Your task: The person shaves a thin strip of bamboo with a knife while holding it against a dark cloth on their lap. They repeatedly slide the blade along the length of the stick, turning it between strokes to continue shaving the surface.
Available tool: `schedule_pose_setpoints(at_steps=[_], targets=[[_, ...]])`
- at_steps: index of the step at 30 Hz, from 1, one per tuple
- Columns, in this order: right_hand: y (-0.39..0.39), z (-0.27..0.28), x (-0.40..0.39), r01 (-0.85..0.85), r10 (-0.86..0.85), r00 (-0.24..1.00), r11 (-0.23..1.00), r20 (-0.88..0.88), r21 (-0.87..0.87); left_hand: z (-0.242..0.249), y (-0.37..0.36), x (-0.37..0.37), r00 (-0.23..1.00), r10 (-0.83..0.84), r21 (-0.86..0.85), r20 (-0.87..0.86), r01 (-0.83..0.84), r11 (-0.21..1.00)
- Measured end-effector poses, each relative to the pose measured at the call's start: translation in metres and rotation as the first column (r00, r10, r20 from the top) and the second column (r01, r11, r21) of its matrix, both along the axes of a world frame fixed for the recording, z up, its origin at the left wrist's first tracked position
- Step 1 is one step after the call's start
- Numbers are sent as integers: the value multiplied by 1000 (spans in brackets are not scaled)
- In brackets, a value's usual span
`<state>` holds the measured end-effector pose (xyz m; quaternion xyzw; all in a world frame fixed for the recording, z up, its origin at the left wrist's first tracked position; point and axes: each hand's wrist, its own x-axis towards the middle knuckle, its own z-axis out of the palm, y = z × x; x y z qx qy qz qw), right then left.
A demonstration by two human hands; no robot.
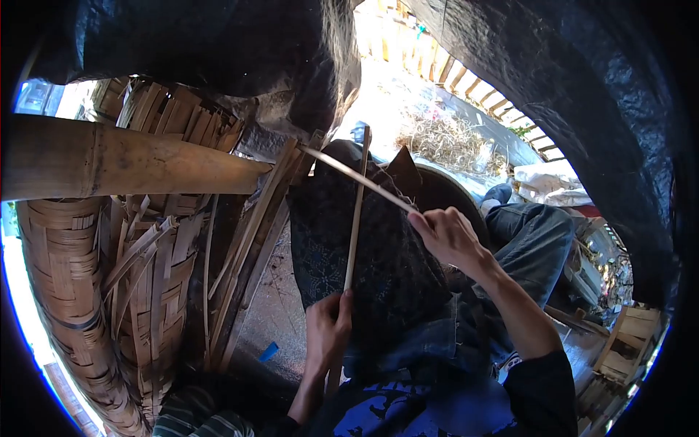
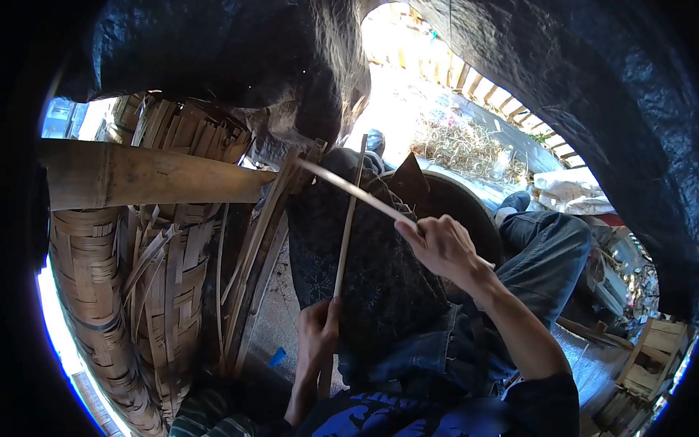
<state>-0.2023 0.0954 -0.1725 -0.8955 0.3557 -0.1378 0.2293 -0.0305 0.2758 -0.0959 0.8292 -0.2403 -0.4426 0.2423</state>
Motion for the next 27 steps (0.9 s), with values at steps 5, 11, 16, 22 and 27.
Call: schedule_pose_setpoints(at_steps=[5, 11, 16, 22, 27], targets=[[24, 12, -9, 127, -88, 989, 915, -119, 384, -15, -10, 11, 995, -6, -42, -97, 2, 999], [32, -3, -1, 119, -79, 988, 942, -135, 313, -14, 6, 13, 924, 163, 18, -346, -167, 986], [27, -14, 14, 160, -133, 982, 963, -136, 215, -18, 25, 10, 784, 259, 13, -564, -305, 952], [20, -16, 30, 175, -163, 982, 976, -98, 132, -3, 40, 1, 716, 348, 59, -606, -395, 917], [-22, -53, 50, 195, -201, 977, 978, -71, -73, 20, 59, -2, 748, 305, 59, -590, -336, 940]])
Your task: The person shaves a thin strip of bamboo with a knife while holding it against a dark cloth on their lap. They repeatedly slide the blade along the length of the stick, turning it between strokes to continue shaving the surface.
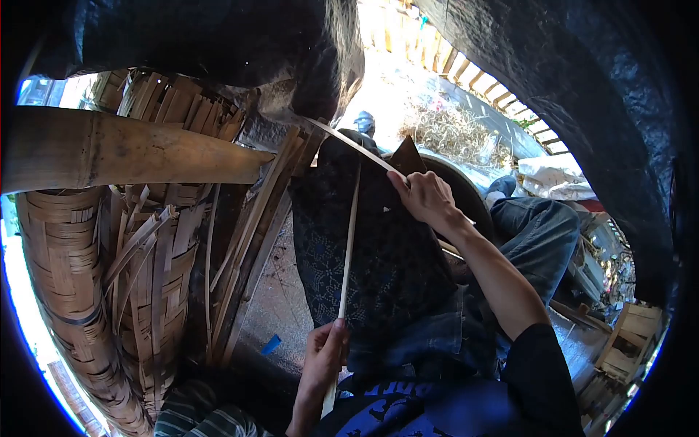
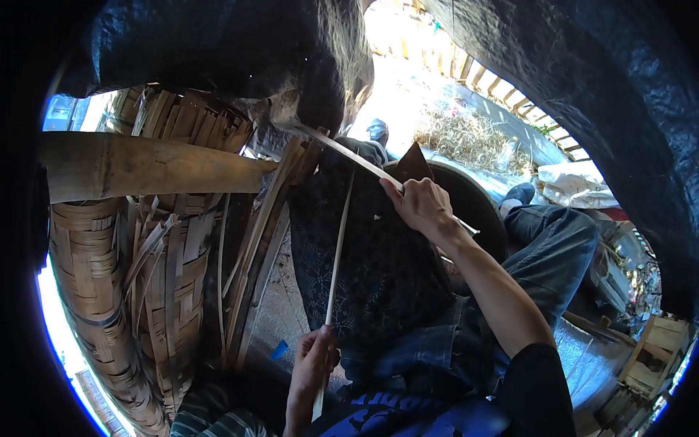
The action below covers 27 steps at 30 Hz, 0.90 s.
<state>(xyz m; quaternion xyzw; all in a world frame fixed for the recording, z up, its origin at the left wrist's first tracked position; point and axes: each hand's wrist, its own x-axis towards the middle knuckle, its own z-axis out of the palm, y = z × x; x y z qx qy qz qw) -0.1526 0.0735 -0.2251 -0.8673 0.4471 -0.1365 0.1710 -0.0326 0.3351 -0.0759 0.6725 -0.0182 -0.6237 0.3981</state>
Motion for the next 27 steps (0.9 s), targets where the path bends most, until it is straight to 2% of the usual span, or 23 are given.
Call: schedule_pose_setpoints(at_steps=[1, 2, 3, 4, 5, 6, 7, 8, 10, 11, 12, 13, 15, 16, 18, 22, 27], targets=[[-10, 7, 4, 46, -44, 998, 998, -46, 44, 3, -3, 1, 995, -52, 64, 83, 47, 997], [-18, 4, 2, 32, -21, 994, 995, -108, 99, 3, -6, 1, 995, -49, 53, 83, 44, 998], [-22, 5, -4, 26, -16, 994, 996, -108, 89, 3, -11, 2, 969, -119, 80, 216, 104, 991], [-25, 6, -12, -149, 146, 973, 989, -177, -3, 3, -17, 3, 920, -186, 114, 345, 156, 981], [-27, 7, -22, -323, 293, 920, 943, -260, -81, 2, -26, 5, 921, -175, 104, 348, 147, 984], [-20, 3, -37, -385, 327, 922, 822, -206, -419, -2, -37, 6, 745, -342, 191, 573, 285, 939], [-10, 12, -42, -387, 325, 921, 819, -213, -424, -6, -47, 6, 487, -477, 310, 732, 385, 869], [0, 28, -48, -386, 322, 922, 799, -215, -461, -14, -55, 5, 489, -476, 304, 731, 391, 869], [17, 52, -57, -375, 303, 927, 788, -223, -489, -30, -69, 2, 177, -463, 344, 869, 455, 821], [26, 62, -59, -333, 315, 943, 894, -109, -298, -32, -73, 1, 177, -471, 345, 864, 472, 811], [34, 65, -61, -294, 296, 955, 951, 11, -90, -34, -78, 2, 157, -476, 355, 865, 478, 803], [44, 60, -58, -182, 188, 979, 981, 83, -72, -35, -81, 2, 133, -480, 367, 867, 482, 796], [51, 61, -58, -56, 58, 998, 947, 3, 318, -38, -80, 2, 115, -482, 370, 869, 495, 786], [54, 59, -56, -48, 50, 999, 945, 5, 323, -39, -79, 2, 104, -475, 370, 874, 493, 788], [58, 56, -52, 25, -20, 999, 977, -28, 212, -37, -77, -1, 90, -492, 390, 866, 496, 776], [55, 60, -48, 19, 25, 989, 956, -146, 292, -35, -70, -6, 41, -516, 435, 856, 483, 760], [47, 58, -45, 31, -10, 987, 991, -159, 131, -26, -65, -18, 41, -532, 452, 846, 476, 755]])
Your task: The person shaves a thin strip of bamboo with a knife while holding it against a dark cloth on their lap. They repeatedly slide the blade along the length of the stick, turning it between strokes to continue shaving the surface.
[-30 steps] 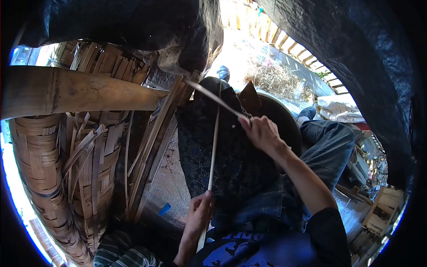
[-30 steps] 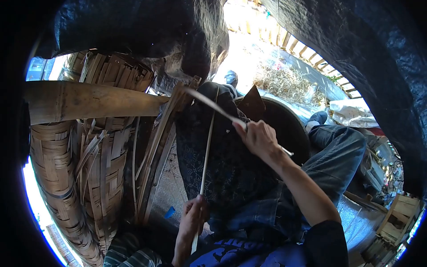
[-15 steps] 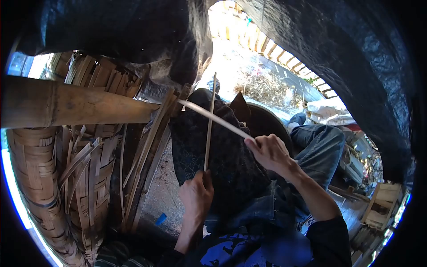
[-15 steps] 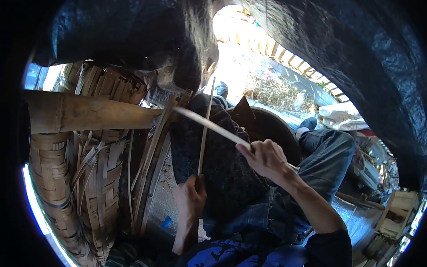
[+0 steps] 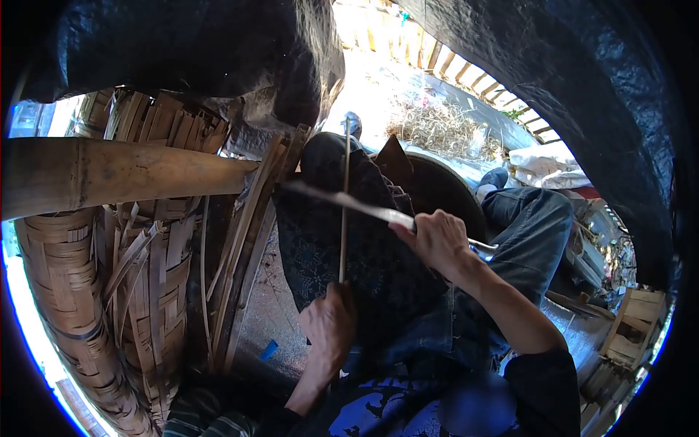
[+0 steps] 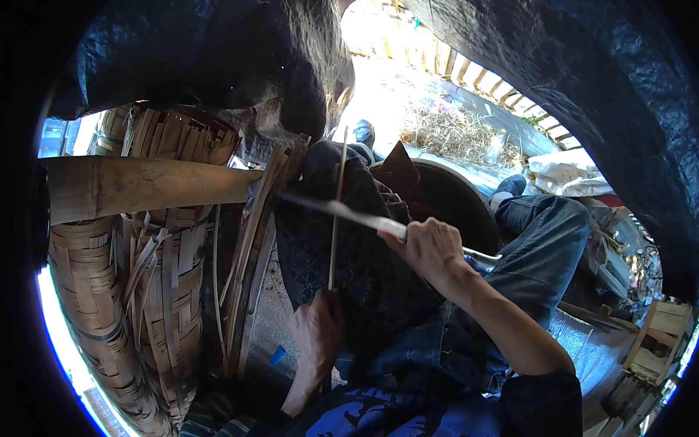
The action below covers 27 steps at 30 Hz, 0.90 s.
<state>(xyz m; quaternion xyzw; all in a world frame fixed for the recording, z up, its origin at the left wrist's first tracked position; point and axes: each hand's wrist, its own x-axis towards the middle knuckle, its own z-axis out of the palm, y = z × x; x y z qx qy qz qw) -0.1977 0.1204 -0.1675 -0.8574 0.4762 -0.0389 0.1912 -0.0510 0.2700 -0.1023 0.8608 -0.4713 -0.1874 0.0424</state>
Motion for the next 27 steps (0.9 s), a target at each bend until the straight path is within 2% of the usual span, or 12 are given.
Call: schedule_pose_setpoints(at_steps=[5, 8, 10, 12, 13, 14, 16, 17, 18, 21, 24, 27], targets=[[-42, -33, 12, 96, -88, 990, 993, -110, 74, 11, 23, -10, 995, 28, 41, -93, -24, 999], [-65, -67, 13, 27, -25, 999, 997, 26, -77, 9, 38, 2, 994, -14, -52, -104, 8, 999], [-84, -65, 21, 103, -106, 994, 978, 10, 179, 16, 40, 13, 850, 252, 80, -462, -243, 967], [-84, -37, 20, 162, -157, 987, 926, -42, 341, 7, 42, 24, 772, 362, 164, -522, -326, 931], [-77, -49, 5, -99, 109, 991, 987, 79, -123, 3, 40, 27, 677, 387, 148, -627, -383, 912], [-69, -57, -7, -282, 389, 919, 769, 70, -574, -1, 39, 30, 569, 393, 138, -722, -438, 888], [-49, -58, -17, -299, 460, 888, 629, 33, -717, -8, 34, 31, 534, 406, 166, -742, -440, 882], [-33, -36, -16, -318, 420, 901, 808, 107, -495, -9, 32, 31, 523, 406, 166, -749, -445, 880], [-20, -29, -18, -321, 419, 902, 811, 103, -489, -10, 30, 31, 513, 407, 169, -756, -449, 878], [-1, -3, -11, -83, 15, 970, 959, 243, 271, -13, 27, 33, 454, 433, 211, -779, -461, 862], [6, -7, -7, -79, 75, 975, 997, 209, 10, -21, 33, 30, 446, 441, 202, -779, -488, 849], [1, -5, -3, -107, 101, 991, 992, 89, 70, -16, 34, 28, 441, 442, 199, -781, -495, 846]])
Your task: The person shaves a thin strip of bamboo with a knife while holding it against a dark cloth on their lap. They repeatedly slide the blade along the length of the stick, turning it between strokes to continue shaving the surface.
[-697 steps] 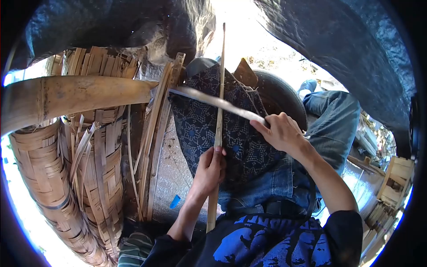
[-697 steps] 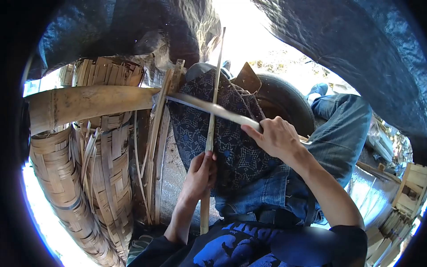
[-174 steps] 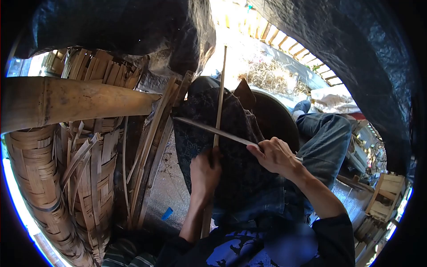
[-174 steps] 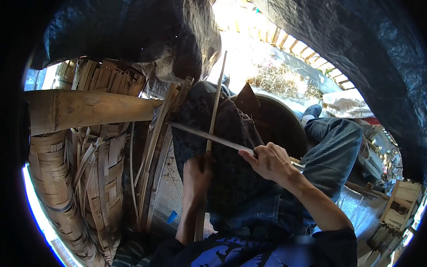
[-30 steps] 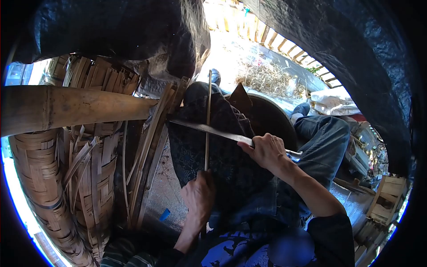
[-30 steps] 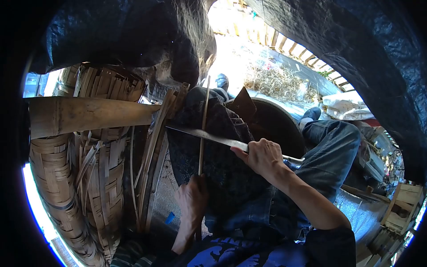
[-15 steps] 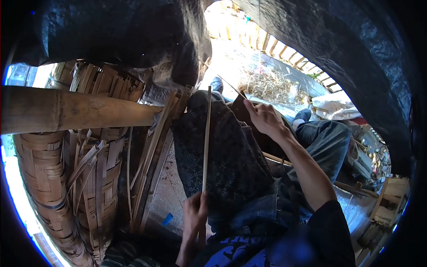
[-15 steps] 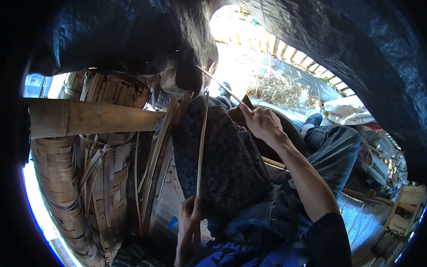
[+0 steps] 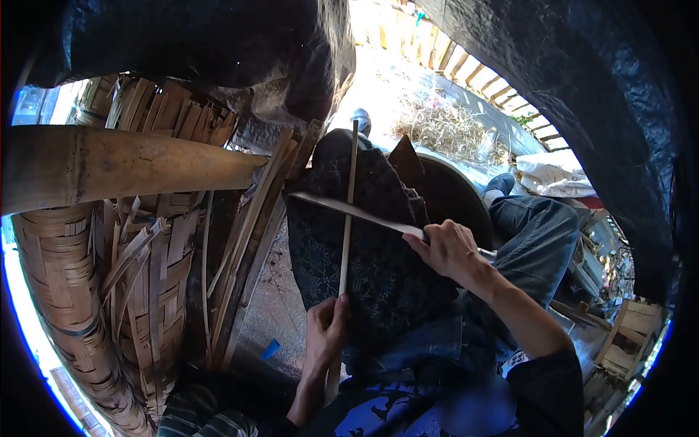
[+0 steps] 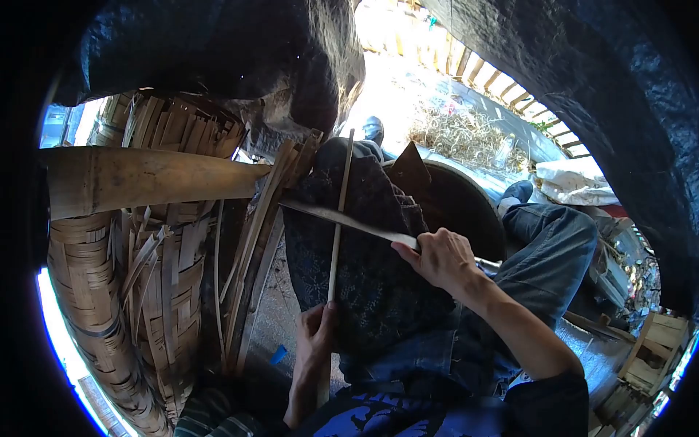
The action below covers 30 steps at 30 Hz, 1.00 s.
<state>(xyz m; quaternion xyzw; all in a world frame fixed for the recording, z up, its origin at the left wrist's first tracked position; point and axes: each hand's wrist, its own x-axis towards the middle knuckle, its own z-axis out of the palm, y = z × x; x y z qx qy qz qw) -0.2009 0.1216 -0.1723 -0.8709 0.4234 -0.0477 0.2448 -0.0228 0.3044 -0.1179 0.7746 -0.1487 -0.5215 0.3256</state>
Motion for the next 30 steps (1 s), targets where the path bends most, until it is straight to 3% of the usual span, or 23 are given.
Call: schedule_pose_setpoints(at_steps=[8, 13, 17, 23, 25, 30], targets=[[-4, -13, 11, -3, 2, 999, 999, -33, -44, 9, 6, -6, 997, 77, 10, 20, -77, 997], [-10, 3, 11, -65, 77, 991, 992, -109, 110, 1, 15, -4, 997, 80, -12, -4, -80, 997], [-19, 16, 11, -97, 120, 989, 971, -92, 219, 2, -2, -1, 997, -20, -5, 71, 20, 1000], [-24, -2, 6, -131, 101, 981, 974, 164, 186, 2, -12, 4, 977, -129, -2, 169, 132, 991], [-27, 9, 8, -102, 88, 994, 940, 58, 325, 4, -16, 4, 973, -154, 4, 173, 156, 988], [-26, 7, 12, 62, -38, 997, 928, -73, 369, 11, -29, 1, 939, -229, 37, 255, 227, 973]])
